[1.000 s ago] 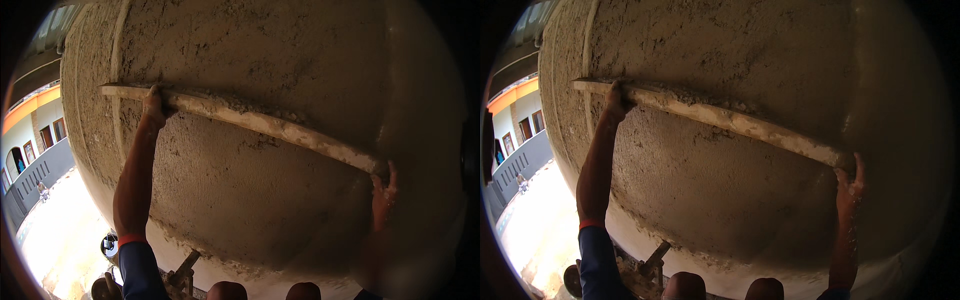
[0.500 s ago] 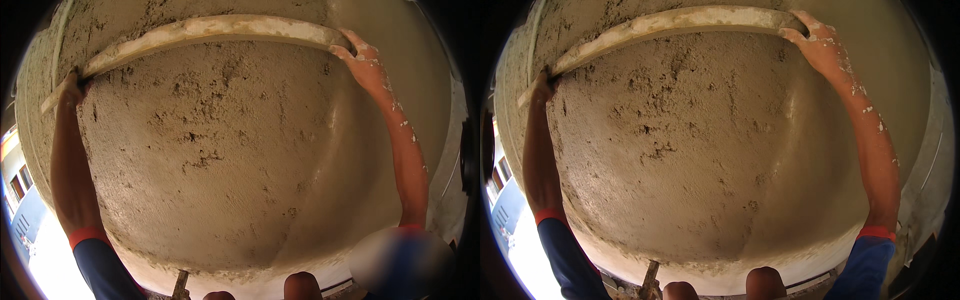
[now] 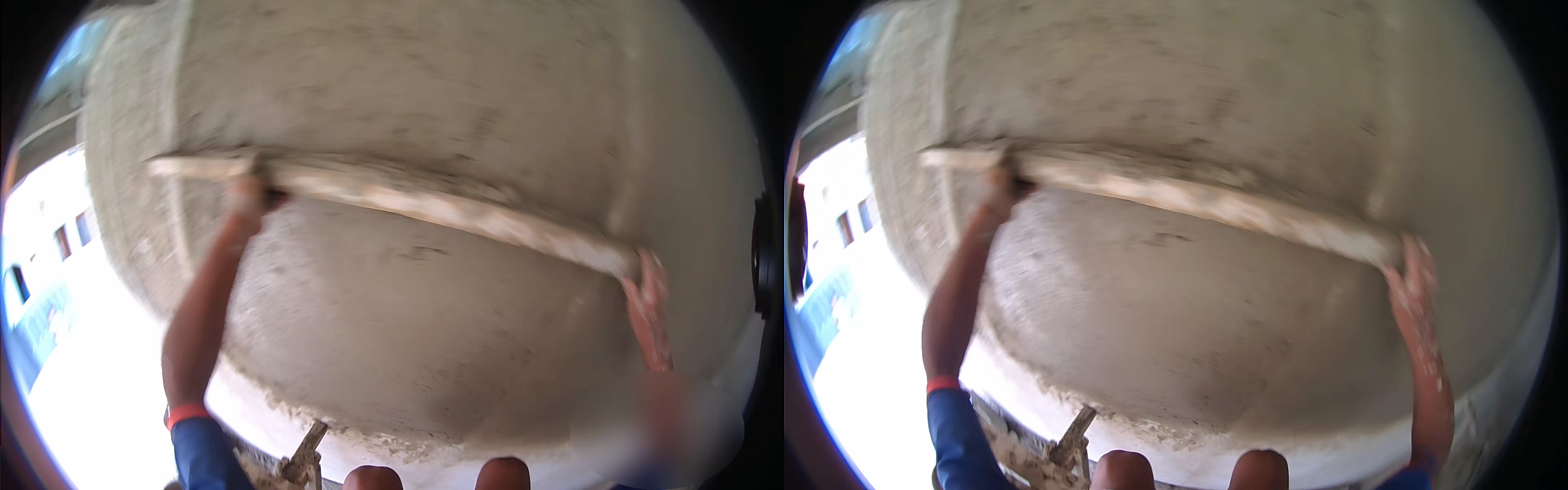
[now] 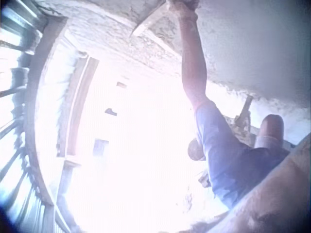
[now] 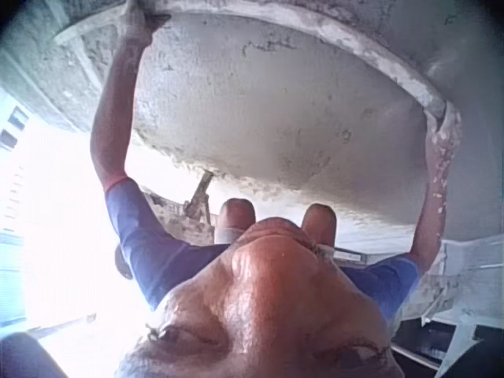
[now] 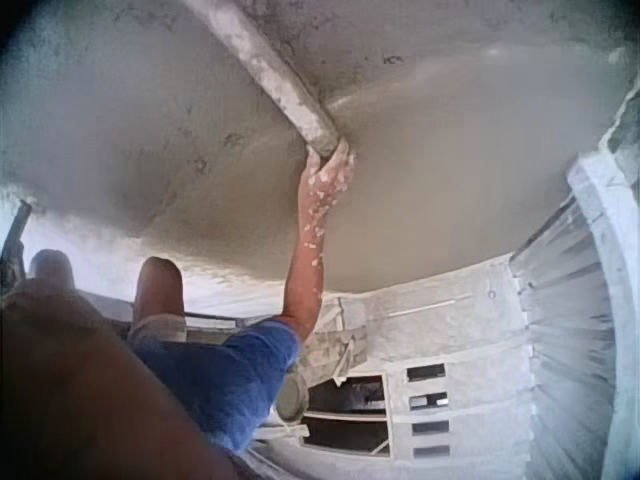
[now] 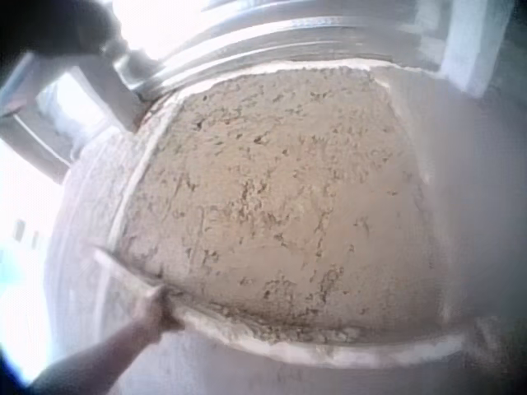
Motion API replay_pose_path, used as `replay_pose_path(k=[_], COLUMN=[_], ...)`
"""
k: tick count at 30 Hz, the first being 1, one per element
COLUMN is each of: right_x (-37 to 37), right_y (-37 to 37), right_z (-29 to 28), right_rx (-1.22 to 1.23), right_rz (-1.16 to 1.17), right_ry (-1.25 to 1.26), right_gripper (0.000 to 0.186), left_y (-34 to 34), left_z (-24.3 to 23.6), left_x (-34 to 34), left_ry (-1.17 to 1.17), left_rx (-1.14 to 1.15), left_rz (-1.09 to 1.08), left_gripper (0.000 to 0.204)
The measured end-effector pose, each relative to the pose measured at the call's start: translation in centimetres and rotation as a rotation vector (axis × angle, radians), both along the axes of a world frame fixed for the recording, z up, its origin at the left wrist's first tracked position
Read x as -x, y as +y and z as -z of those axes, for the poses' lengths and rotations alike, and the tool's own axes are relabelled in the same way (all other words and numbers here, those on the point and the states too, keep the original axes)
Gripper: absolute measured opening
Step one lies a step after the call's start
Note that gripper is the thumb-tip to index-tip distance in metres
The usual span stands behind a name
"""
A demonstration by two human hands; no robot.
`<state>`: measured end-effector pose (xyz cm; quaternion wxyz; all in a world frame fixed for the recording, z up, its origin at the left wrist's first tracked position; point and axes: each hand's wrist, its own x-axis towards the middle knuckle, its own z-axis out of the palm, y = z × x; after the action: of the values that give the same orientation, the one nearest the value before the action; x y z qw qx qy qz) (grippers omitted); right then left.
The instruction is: The person applies plaster to a wall using a trowel and smooths the surface with a long wooden board, receiving buckets of material from a helper below.
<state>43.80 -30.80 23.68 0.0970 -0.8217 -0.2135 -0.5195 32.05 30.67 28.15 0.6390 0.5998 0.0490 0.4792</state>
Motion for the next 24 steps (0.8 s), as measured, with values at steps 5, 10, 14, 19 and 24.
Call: replay_pose_path(k=[5,10,14,19,24], right_x=[0.4,-4.0,-3.8,-2.5,-0.6], right_y=[-4.0,-1.9,1.7,2.8,0.2], right_z=[-0.8,-6.5,-14.8,-14.9,-9.2], right_rx=[-0.062,-0.005,-0.036,-0.024,0.008], right_rz=[0.066,0.093,0.075,0.066,0.095], right_ry=[-0.142,-0.388,-0.5,-0.383,-0.26], right_gripper=[0.052,0.049,0.045,0.047,0.053], left_y=[-5.9,-1.5,1.4,0.4,-0.2], left_z=[-3.2,-11.9,-19.1,-19.3,-15.8], left_x=[-1.6,-0.9,-1.1,0.4,-0.7], left_ry=[-0.107,-0.172,-0.253,-0.144,-0.128], left_rx=[0.206,0.013,0.027,-0.022,0.116], left_rz=[0.019,-0.048,-0.094,-0.138,-0.042], left_gripper=[0.04,0.039,0.043,0.043,0.043])
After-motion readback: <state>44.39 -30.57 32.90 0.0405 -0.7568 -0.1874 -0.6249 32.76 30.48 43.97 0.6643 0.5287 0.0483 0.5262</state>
